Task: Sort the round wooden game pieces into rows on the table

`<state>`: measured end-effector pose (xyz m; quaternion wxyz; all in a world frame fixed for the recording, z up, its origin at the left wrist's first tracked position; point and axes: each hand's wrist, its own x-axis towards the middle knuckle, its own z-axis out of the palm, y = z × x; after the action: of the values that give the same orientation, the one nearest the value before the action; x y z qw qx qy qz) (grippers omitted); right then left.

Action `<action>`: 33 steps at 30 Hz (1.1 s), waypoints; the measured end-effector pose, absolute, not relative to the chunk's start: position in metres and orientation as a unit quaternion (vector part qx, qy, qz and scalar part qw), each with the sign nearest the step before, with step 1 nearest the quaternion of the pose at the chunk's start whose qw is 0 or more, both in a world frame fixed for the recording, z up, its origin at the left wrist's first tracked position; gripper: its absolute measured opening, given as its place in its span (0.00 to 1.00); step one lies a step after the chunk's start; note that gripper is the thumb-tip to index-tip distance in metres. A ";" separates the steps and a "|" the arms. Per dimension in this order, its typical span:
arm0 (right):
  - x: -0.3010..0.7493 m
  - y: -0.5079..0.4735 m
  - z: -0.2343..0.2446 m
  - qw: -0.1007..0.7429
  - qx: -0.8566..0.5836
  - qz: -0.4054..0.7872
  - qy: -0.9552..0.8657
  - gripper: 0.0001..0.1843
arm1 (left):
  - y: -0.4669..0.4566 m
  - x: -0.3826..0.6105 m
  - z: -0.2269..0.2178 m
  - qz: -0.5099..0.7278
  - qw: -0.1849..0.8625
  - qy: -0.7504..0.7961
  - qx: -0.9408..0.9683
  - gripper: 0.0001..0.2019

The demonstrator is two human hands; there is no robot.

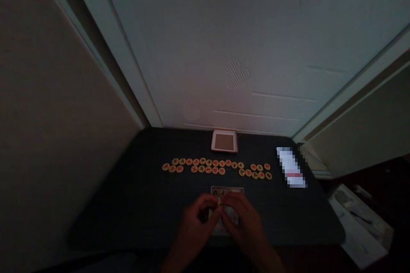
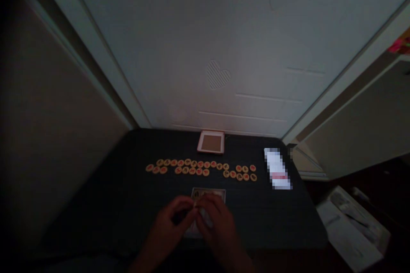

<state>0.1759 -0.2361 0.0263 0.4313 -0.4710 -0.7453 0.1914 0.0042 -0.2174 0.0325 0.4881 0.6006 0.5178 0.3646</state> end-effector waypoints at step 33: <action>0.204 -0.238 0.011 0.491 -0.495 0.285 -0.658 0.17 | -0.211 0.045 0.049 0.331 0.453 0.551 0.619 0.12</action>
<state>0.2041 -0.2381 0.0112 0.4905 -0.4952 -0.6580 0.2849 0.0446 -0.2108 0.0495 0.4525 0.6185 0.5508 0.3305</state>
